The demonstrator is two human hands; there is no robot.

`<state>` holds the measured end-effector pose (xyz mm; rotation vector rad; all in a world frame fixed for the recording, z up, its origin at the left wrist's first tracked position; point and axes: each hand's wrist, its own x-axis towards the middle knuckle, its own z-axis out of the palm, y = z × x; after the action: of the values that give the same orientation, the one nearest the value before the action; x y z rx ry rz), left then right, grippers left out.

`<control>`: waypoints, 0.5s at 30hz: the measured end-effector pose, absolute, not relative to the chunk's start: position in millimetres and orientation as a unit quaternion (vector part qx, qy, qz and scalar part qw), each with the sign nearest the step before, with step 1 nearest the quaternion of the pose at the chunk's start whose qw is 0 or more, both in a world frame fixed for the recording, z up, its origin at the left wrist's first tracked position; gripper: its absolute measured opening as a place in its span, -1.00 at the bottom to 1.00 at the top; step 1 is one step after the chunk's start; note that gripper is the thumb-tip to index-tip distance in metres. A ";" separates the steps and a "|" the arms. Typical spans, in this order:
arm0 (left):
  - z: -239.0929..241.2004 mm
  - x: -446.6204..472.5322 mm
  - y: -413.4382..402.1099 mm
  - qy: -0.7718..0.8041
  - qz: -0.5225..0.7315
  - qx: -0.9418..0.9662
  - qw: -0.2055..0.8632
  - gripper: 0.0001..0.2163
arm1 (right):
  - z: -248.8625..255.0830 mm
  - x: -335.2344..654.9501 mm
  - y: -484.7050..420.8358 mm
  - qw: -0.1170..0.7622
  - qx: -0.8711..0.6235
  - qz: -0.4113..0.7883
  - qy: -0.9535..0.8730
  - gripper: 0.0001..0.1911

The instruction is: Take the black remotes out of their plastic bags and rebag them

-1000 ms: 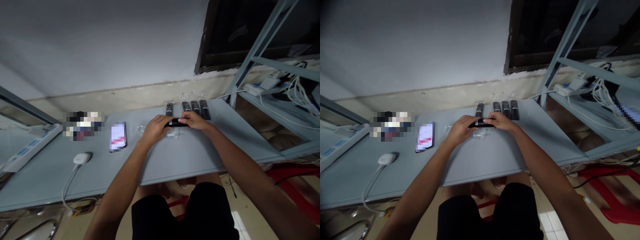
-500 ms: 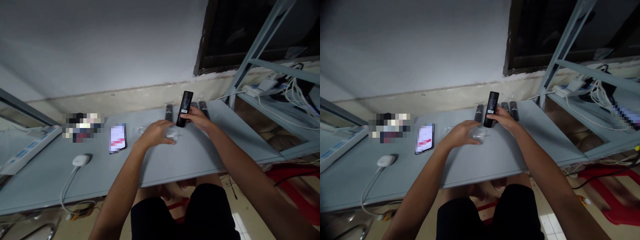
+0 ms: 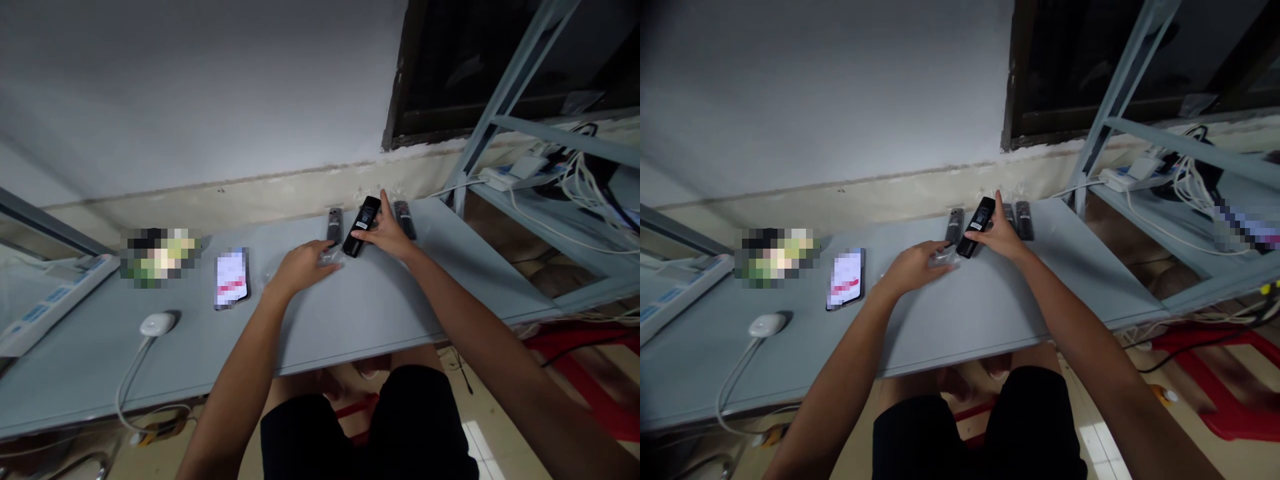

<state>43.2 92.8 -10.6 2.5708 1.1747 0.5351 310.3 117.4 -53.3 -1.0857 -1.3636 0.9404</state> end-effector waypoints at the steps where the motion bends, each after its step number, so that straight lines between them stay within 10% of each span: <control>1: -10.7 44.7 91.9 0.405 0.186 0.885 0.134 -0.46 | -53.2 308.6 117.2 0.552 -0.460 0.391 -0.576 0.50; 15: -14.5 54.5 89.5 0.433 0.210 0.870 0.105 -0.55 | -56.9 290.9 115.2 0.554 -0.460 0.418 -0.554 0.53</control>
<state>54.5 89.5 -14.5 2.5658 1.2756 0.6183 290.9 115.2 -56.9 -1.0860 -1.3092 0.9873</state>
